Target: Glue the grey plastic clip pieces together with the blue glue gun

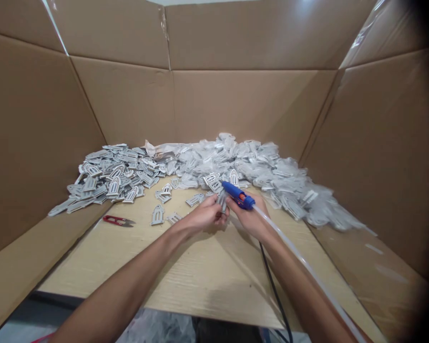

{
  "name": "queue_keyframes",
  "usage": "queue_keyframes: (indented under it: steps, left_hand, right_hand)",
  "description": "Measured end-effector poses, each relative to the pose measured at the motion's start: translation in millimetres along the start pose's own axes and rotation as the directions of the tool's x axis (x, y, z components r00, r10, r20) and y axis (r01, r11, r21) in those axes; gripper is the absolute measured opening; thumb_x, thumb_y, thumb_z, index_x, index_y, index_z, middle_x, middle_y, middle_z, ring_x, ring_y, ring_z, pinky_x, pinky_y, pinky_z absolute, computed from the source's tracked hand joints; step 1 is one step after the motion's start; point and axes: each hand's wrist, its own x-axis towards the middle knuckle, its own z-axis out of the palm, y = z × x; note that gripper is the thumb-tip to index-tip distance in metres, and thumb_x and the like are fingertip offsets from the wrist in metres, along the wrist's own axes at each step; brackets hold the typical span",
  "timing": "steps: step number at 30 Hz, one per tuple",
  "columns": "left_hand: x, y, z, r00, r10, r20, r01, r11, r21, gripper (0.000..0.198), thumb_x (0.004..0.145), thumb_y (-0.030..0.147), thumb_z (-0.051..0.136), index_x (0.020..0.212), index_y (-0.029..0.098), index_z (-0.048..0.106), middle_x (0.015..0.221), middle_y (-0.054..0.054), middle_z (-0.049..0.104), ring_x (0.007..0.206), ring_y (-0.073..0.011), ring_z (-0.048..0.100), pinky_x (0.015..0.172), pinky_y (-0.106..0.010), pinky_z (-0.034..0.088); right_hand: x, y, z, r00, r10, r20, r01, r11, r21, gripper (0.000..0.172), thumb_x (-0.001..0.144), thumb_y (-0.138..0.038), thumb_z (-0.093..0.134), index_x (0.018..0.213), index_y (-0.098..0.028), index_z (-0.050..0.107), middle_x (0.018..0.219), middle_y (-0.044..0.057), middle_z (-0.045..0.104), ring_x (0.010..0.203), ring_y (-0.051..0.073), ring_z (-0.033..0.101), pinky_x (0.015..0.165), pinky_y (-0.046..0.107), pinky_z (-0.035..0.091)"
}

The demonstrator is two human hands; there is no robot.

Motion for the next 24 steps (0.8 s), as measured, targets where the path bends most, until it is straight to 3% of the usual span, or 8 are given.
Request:
queue_keyframes:
  steps: [4,8,11,14,18,24]
  left_hand:
    - [-0.3,-2.8,-0.9,1.000,0.013,-0.010,-0.014,1.000,-0.017,0.007,0.085,0.014,0.050,0.090,0.019,0.049,0.071,0.000,0.057,0.057,-0.0099,0.050,0.058,-0.023,0.039]
    - [-1.6,2.5,1.3,0.998,0.012,-0.061,-0.012,1.000,-0.007,0.007,0.092,0.022,0.051,0.088,0.019,0.047,0.069,0.000,0.056,0.057,-0.0096,0.051,0.058,-0.022,0.039]
    - [-1.7,10.6,0.8,0.986,-0.007,-0.168,-0.003,0.998,-0.062,0.004,0.090,0.022,0.052,0.090,0.018,0.050,0.072,0.000,0.058,0.054,-0.0084,0.050,0.054,-0.021,0.037]
    - [-2.3,17.1,-3.2,0.943,-0.008,-0.333,0.003,1.000,-0.016,0.017,0.092,0.033,0.053,0.088,0.017,0.055,0.069,0.001,0.055,0.049,-0.0073,0.044,0.047,-0.020,0.031]
    - [-3.4,19.8,-7.8,0.897,0.030,-0.441,-0.006,0.998,0.055,0.028,0.090,0.043,0.056,0.081,0.017,0.056,0.061,0.002,0.050,0.047,-0.0074,0.038,0.043,-0.020,0.024]
    - [-2.3,20.4,-10.3,0.937,0.125,-0.325,-0.133,0.991,-0.003,0.004,0.086,0.020,0.052,0.090,0.018,0.052,0.072,0.002,0.055,0.051,-0.0075,0.045,0.049,-0.020,0.034]
  right_hand:
    - [-2.5,1.9,1.9,0.999,-0.042,0.034,0.044,0.998,-0.036,0.026,0.086,-0.045,0.067,0.076,-0.021,0.066,0.072,0.003,0.069,0.069,0.021,0.061,0.066,0.031,0.045]
    - [-2.7,2.0,3.7,0.997,-0.070,-0.045,0.067,0.996,-0.065,0.025,0.085,-0.044,0.070,0.081,-0.020,0.068,0.076,0.003,0.069,0.071,0.020,0.060,0.067,0.030,0.044]
    - [-0.3,-0.8,0.3,0.984,-0.009,-0.176,0.003,0.999,-0.034,0.032,0.081,-0.050,0.073,0.081,-0.019,0.068,0.075,0.003,0.069,0.069,0.019,0.059,0.066,0.029,0.045]
    - [1.4,-5.7,-6.1,0.965,0.100,-0.241,-0.107,0.994,-0.018,0.043,0.078,-0.061,0.073,0.071,-0.020,0.063,0.063,0.002,0.064,0.059,0.018,0.055,0.058,0.029,0.042]
    - [-0.9,-13.0,-10.3,0.983,0.133,-0.127,-0.132,0.991,0.010,0.049,0.077,-0.067,0.071,0.065,-0.020,0.062,0.057,0.002,0.063,0.052,0.017,0.056,0.053,0.029,0.043]
    - [-6.8,-13.5,-6.3,0.999,0.032,0.030,-0.033,0.999,0.026,0.046,0.081,-0.063,0.070,0.068,-0.020,0.066,0.059,0.002,0.065,0.055,0.017,0.061,0.054,0.028,0.047]
